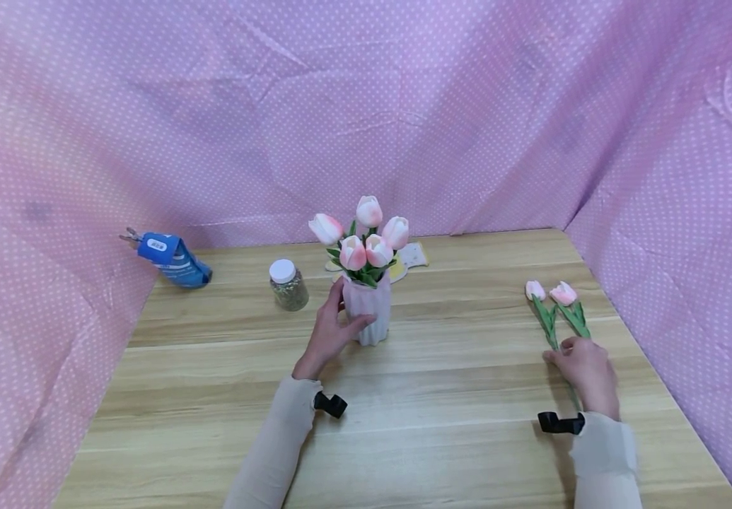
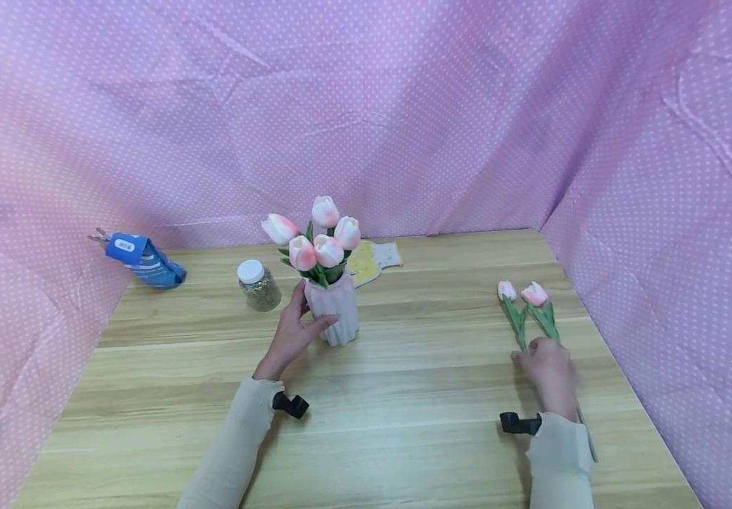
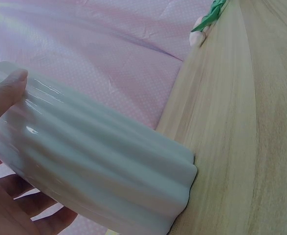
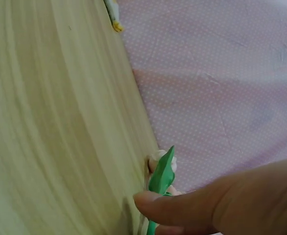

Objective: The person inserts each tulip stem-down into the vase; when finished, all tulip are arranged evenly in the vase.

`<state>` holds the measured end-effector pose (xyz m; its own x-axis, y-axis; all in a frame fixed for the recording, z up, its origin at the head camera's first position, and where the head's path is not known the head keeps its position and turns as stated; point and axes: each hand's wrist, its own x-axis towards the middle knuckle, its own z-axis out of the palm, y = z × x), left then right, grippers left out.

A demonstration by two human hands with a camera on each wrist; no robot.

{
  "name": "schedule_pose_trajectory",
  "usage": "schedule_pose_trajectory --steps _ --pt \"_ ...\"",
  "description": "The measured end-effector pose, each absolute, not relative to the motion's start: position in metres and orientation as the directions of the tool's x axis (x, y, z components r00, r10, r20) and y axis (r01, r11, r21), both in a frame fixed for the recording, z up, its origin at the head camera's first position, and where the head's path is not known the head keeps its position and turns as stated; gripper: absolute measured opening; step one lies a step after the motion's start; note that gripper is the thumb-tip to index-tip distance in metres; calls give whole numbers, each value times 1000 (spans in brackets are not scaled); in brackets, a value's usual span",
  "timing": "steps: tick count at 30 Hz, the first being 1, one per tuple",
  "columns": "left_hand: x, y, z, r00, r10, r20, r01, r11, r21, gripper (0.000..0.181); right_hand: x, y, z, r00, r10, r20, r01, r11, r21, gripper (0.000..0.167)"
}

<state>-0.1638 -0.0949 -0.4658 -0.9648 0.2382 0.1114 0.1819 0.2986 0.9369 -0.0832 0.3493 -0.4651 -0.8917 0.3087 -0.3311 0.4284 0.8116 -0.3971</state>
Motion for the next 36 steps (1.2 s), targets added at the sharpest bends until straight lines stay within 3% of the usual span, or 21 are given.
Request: schedule_pose_trajectory --steps 10,22,27,36 --pt "-164 -94 -466 -956 249 158 225 270 936 84 -88 346 -469 -883 354 -309 451 822 -347 38" --pt "-164 -95 -466 -959 248 136 205 278 938 85 -89 343 -470 -917 311 -248 389 835 -390 28" --pt "-164 -96 -465 -960 254 120 192 281 940 86 -91 340 -471 -929 265 -258 358 821 -444 26" --pt "-163 -94 -466 -956 256 144 214 270 939 85 -92 337 -473 -896 195 -400 424 649 -632 37"
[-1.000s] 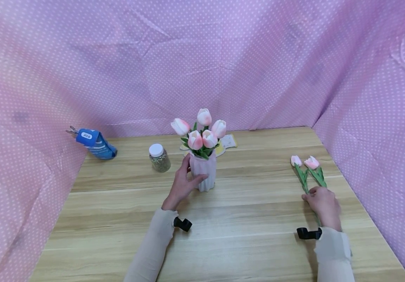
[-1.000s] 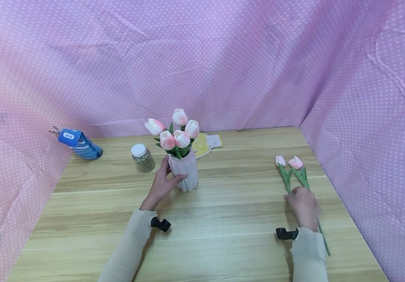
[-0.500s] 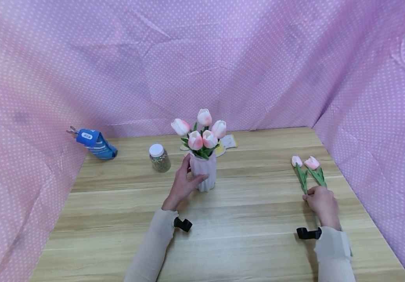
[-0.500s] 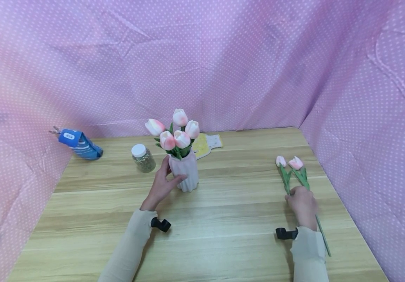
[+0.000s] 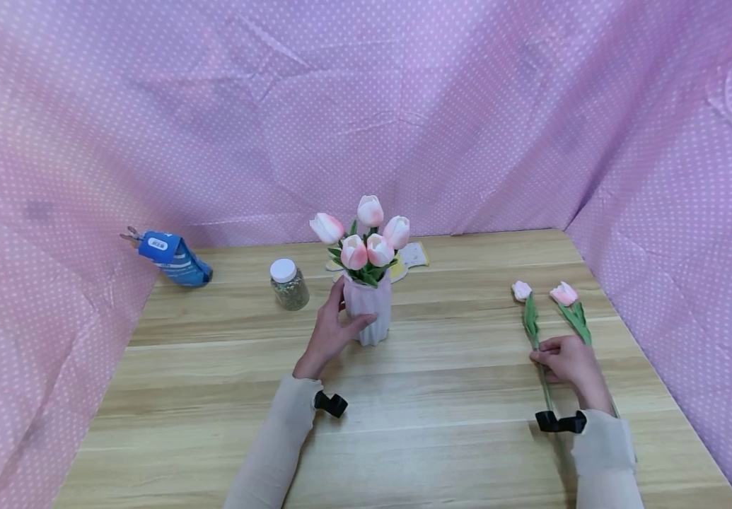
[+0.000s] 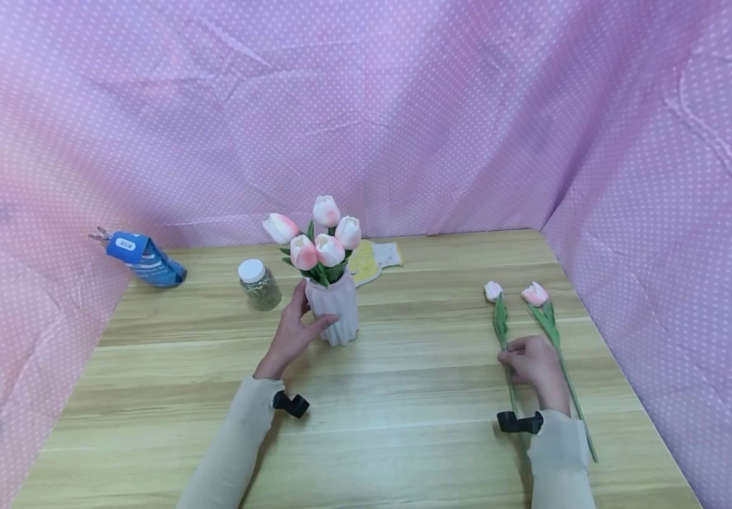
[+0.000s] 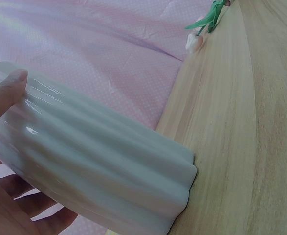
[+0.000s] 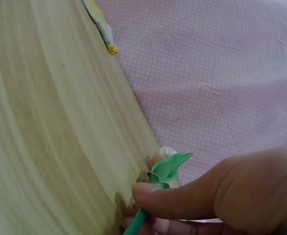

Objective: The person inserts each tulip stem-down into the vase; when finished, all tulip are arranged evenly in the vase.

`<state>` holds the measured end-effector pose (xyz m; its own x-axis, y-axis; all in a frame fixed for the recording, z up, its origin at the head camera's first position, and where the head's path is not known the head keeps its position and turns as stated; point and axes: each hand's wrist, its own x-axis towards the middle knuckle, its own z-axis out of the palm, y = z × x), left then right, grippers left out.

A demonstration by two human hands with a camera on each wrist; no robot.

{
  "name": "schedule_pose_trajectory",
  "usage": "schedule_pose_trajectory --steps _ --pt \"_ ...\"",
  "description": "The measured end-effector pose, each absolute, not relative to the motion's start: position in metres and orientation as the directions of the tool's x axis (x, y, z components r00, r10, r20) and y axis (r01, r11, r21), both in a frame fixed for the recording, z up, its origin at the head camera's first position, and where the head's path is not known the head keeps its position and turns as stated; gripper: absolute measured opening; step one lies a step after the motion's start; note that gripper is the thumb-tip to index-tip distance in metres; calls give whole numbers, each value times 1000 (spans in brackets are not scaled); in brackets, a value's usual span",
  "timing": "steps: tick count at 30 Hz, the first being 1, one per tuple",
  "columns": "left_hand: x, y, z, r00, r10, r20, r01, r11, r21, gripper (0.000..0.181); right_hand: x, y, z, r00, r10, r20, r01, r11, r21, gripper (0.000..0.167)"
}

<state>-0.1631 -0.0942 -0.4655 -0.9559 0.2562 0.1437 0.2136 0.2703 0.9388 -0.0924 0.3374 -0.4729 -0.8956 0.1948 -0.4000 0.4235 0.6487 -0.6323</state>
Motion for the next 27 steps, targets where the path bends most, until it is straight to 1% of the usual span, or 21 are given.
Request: schedule_pose_trajectory --steps 4,9,14,18,23,24,27 --pt "-164 -94 -467 -953 255 162 232 275 933 85 -91 337 -476 -893 171 -417 431 592 -681 41" --pt "-165 -95 -470 -952 254 171 241 275 931 87 -89 336 -480 -885 95 -455 446 452 -773 45" --pt "-166 -95 -470 -953 254 164 234 275 932 89 -89 335 -482 -875 37 -483 468 320 -824 48" --pt "-166 -95 -470 -955 250 159 230 282 932 88 -90 333 -484 -878 23 -479 473 202 -858 39" --pt "-164 -95 -468 -958 248 146 216 286 934 87 -89 334 -489 -902 17 -431 431 43 -901 11" --pt "-164 -95 -468 -958 249 143 214 285 934 87 -89 334 -490 -908 12 -419 419 9 -908 11" --pt "-164 -95 -467 -959 250 136 207 283 937 86 -88 333 -492 -922 13 -386 382 -127 -916 20"
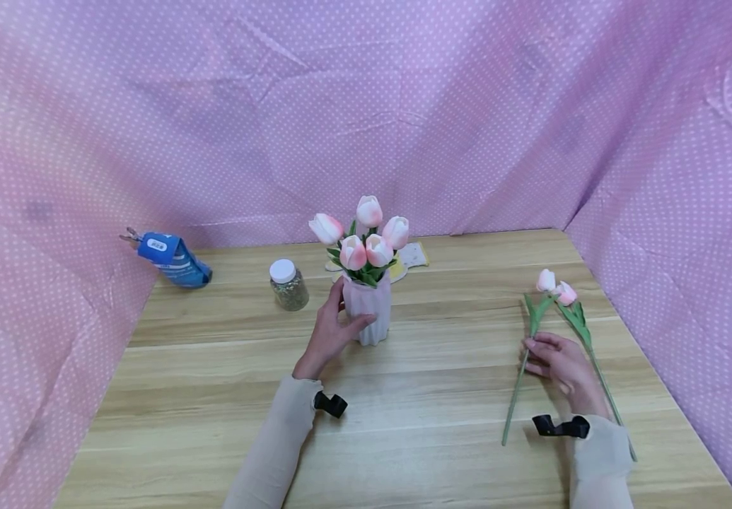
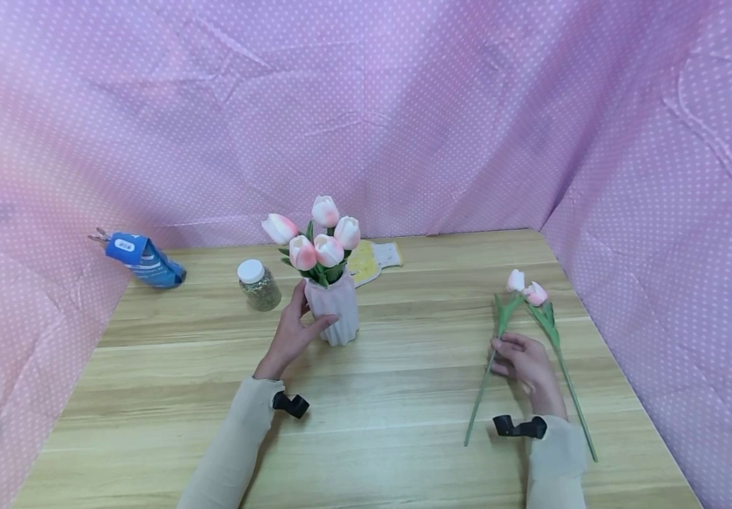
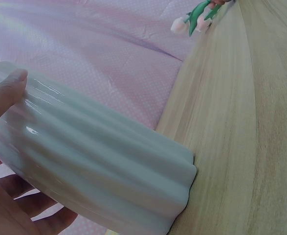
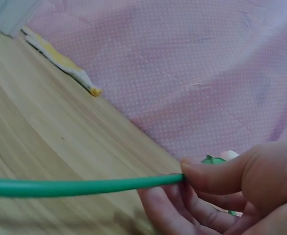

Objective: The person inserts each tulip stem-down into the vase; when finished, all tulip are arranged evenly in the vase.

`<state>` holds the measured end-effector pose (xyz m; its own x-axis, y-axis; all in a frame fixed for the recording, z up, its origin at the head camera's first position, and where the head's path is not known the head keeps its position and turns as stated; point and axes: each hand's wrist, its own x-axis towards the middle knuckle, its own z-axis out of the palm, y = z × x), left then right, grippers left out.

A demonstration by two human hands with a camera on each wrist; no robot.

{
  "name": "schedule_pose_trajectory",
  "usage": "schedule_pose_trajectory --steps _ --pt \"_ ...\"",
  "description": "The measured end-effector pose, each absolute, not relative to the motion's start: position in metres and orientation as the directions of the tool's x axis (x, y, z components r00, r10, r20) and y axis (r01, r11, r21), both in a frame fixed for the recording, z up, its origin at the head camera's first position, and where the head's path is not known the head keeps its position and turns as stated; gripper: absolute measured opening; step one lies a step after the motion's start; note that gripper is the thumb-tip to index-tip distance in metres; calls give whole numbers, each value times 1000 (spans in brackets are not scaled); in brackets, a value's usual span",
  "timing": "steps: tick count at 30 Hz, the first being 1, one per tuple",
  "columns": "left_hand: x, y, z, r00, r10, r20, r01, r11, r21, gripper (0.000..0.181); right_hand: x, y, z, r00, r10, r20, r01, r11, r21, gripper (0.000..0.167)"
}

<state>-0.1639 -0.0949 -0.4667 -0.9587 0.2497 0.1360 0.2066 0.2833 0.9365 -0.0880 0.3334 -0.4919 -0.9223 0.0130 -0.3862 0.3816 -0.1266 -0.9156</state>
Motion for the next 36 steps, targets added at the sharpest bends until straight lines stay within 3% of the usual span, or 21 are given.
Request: schedule_pose_trajectory --steps 6,11,22,36 --pt "-164 -95 -467 -958 251 139 209 279 937 85 -87 329 -494 -942 17 -336 302 -395 -867 22" --pt "-164 -95 -468 -958 250 141 211 281 936 86 -88 324 -497 -967 25 -254 204 -522 -828 25" --pt "-164 -95 -467 -957 252 143 211 272 939 85 -93 308 -505 -987 40 -153 80 -708 -701 26" --pt "-165 -95 -469 -957 252 144 212 267 940 84 -102 290 -490 -949 184 -256 -11 -832 -554 15"
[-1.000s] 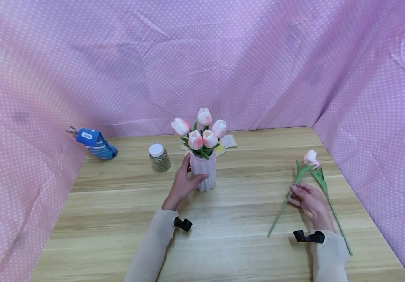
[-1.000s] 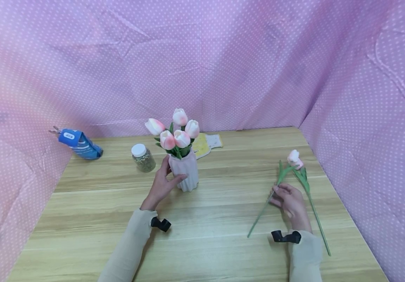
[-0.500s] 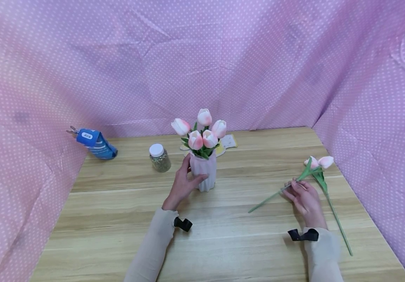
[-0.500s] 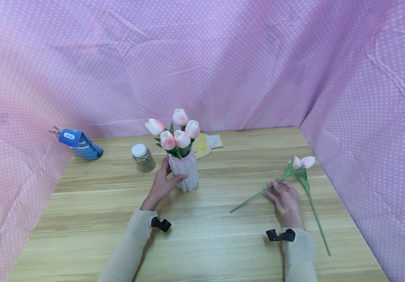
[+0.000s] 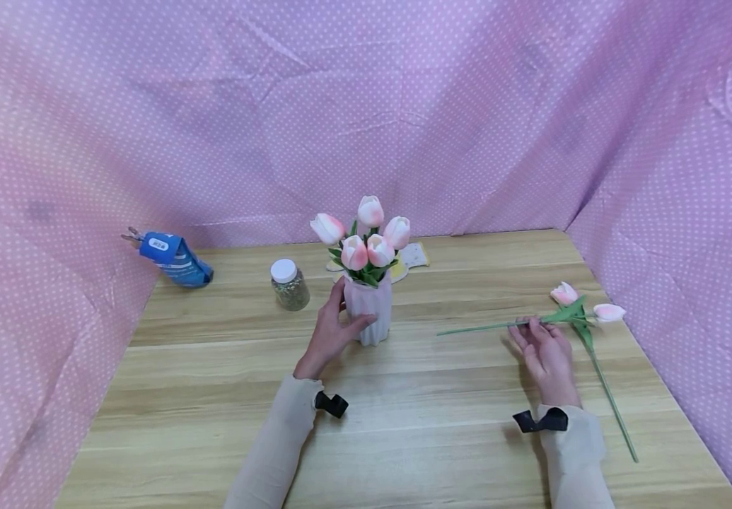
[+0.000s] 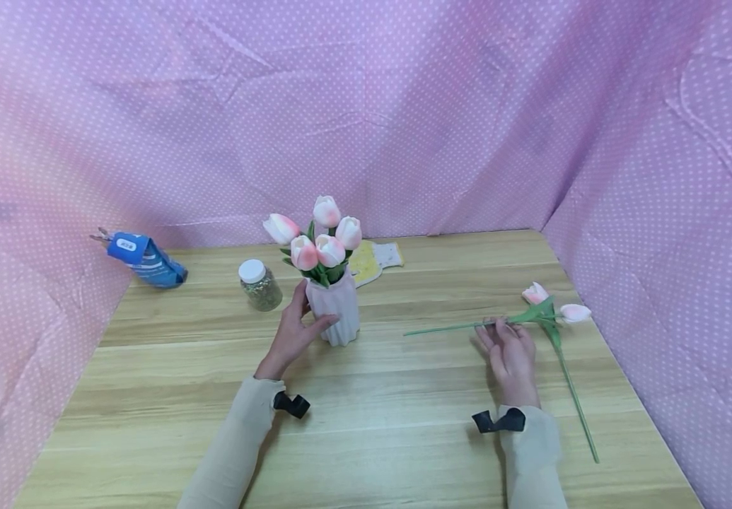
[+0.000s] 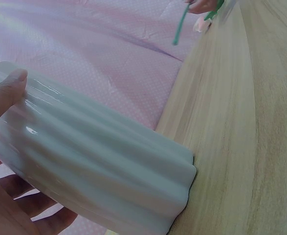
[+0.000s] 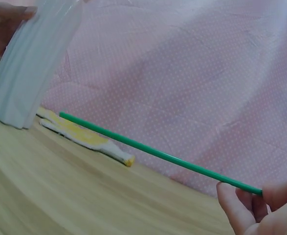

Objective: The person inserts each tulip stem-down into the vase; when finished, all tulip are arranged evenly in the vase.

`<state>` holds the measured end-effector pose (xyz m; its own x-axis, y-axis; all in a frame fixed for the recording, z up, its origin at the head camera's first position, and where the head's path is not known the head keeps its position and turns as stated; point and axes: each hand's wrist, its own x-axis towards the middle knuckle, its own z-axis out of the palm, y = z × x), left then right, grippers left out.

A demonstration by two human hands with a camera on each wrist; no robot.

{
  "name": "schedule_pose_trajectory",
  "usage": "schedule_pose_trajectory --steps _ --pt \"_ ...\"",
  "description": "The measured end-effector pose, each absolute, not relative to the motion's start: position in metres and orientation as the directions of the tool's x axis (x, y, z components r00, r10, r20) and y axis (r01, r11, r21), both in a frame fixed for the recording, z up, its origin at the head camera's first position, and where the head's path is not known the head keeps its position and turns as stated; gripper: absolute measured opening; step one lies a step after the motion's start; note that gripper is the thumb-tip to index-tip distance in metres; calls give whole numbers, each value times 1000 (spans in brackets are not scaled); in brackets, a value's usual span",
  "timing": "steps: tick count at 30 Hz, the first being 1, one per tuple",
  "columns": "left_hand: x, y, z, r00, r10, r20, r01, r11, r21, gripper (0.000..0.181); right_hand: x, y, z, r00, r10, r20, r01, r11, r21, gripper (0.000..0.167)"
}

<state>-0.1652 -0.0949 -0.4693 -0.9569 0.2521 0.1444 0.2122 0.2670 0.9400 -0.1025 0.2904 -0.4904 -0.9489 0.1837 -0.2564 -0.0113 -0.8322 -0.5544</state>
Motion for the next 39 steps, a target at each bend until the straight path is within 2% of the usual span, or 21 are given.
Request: schedule_pose_trajectory --steps 8,16,26,39 --pt "-165 -94 -469 -955 253 154 224 276 935 86 -107 284 -475 -935 248 -255 -95 -865 -493 11" --pt "-165 -95 -470 -960 244 137 204 276 939 91 -111 274 -452 -917 312 -248 -161 -859 -486 9" --pt "-165 -96 -470 -960 249 128 198 278 940 85 -116 254 -421 -924 367 -110 -273 -832 -484 11" --pt "-165 -95 -470 -955 250 156 224 270 936 87 -122 222 -379 -914 406 19 -370 -811 -453 10"
